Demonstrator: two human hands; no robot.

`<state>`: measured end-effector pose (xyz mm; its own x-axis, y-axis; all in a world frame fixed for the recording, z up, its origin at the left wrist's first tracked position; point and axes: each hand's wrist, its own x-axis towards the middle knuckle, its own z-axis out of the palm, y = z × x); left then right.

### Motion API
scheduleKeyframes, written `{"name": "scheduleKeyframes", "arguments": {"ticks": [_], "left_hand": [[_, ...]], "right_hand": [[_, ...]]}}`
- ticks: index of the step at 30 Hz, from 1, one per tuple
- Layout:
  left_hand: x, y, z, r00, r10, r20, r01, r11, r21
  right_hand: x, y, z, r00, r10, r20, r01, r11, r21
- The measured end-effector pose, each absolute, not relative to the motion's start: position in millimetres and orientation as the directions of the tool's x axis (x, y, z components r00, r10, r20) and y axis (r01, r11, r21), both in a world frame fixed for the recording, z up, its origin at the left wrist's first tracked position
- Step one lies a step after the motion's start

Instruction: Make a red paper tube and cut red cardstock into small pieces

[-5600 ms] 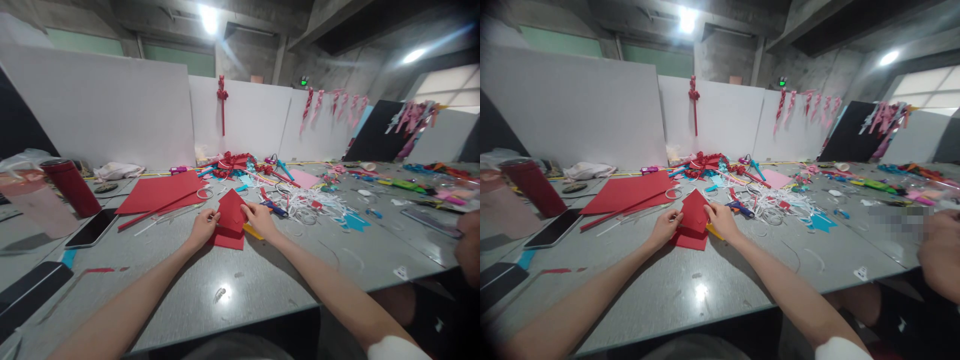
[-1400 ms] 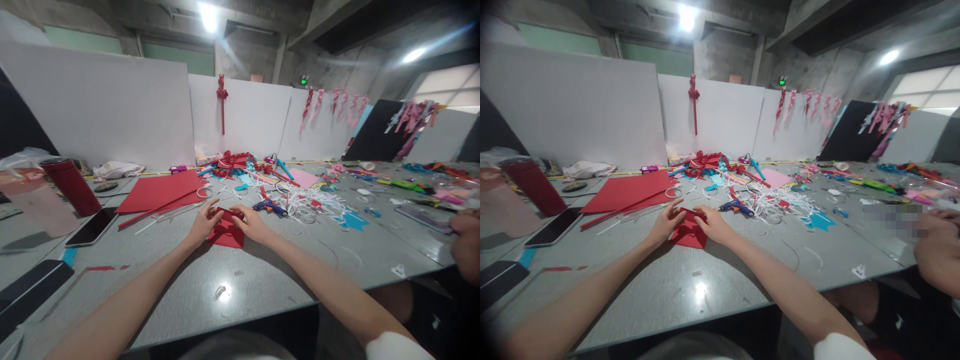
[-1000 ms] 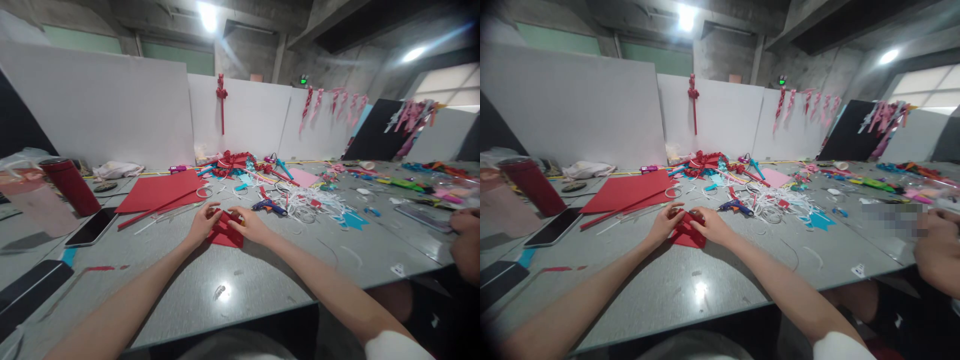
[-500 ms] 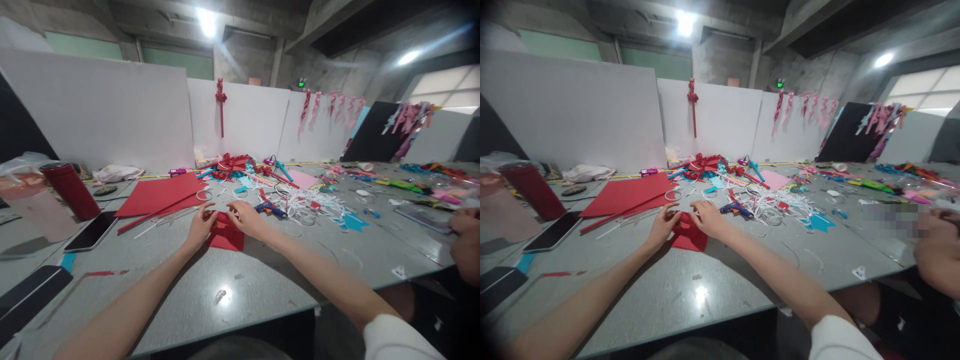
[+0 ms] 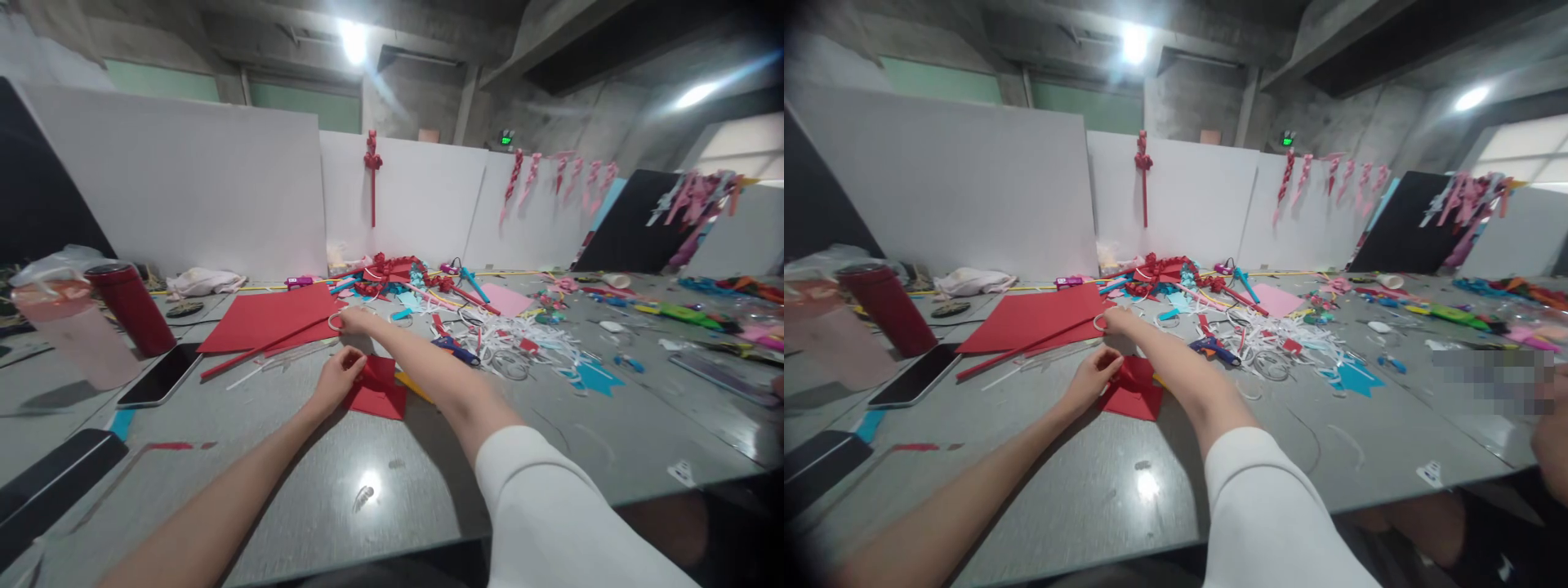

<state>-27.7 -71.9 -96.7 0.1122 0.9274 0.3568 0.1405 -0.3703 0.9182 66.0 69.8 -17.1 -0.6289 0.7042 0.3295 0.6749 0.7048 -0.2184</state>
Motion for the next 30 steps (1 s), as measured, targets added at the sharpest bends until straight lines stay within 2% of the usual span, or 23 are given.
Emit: {"name": "scheduleKeyframes", "arguments": {"ticks": [3,8,11,14,16,19,22,30], "left_hand": [[-28.7,-70.1,-98.3,0.104,0.934,0.341,0.168,-0.354,0.920],[-29.2,-71.5,-94.3,0.031,0.951,0.308,0.159,-0.309,0.938],[-29.3,-72.2,-91.4,0.007,0.948,0.317,0.168,-0.314,0.935],[-29.3,-72.6,-89.8,-0.006,0.952,0.306,0.132,-0.302,0.944],[-29.2,-74.2,-88.4,-0.025,0.947,0.319,0.096,-0.316,0.944],[-27.7,-80.0,-83.9,-0.016,0.937,0.350,0.042,-0.349,0.936],[-23.9,-89.3,-76.0,-0.005,0.927,0.374,0.017,-0.374,0.927],[-13.3,-108.9,-60.1,0.055,0.892,0.449,0.059,-0.452,0.890]], "right_hand": [[62.1,72.9,-14.4,-0.587,0.758,0.285,0.749,0.642,-0.162],[73.1,57.8,5.8,-0.563,0.729,0.390,0.751,0.648,-0.128],[94.4,27.7,10.8,-0.586,0.662,0.467,0.702,0.703,-0.116],[125.4,-17.2,4.9,-0.625,0.498,0.601,0.574,0.815,-0.079],[147.5,-49.3,-3.7,-0.637,0.437,0.635,0.514,0.855,-0.073],[175.4,-88.3,-19.7,-0.655,0.387,0.649,0.427,0.898,-0.105],[192.5,-109.3,-35.8,-0.690,0.351,0.633,0.389,0.917,-0.084],[202.8,-116.2,-65.2,-0.732,0.371,0.571,0.451,0.892,-0.001]]}}
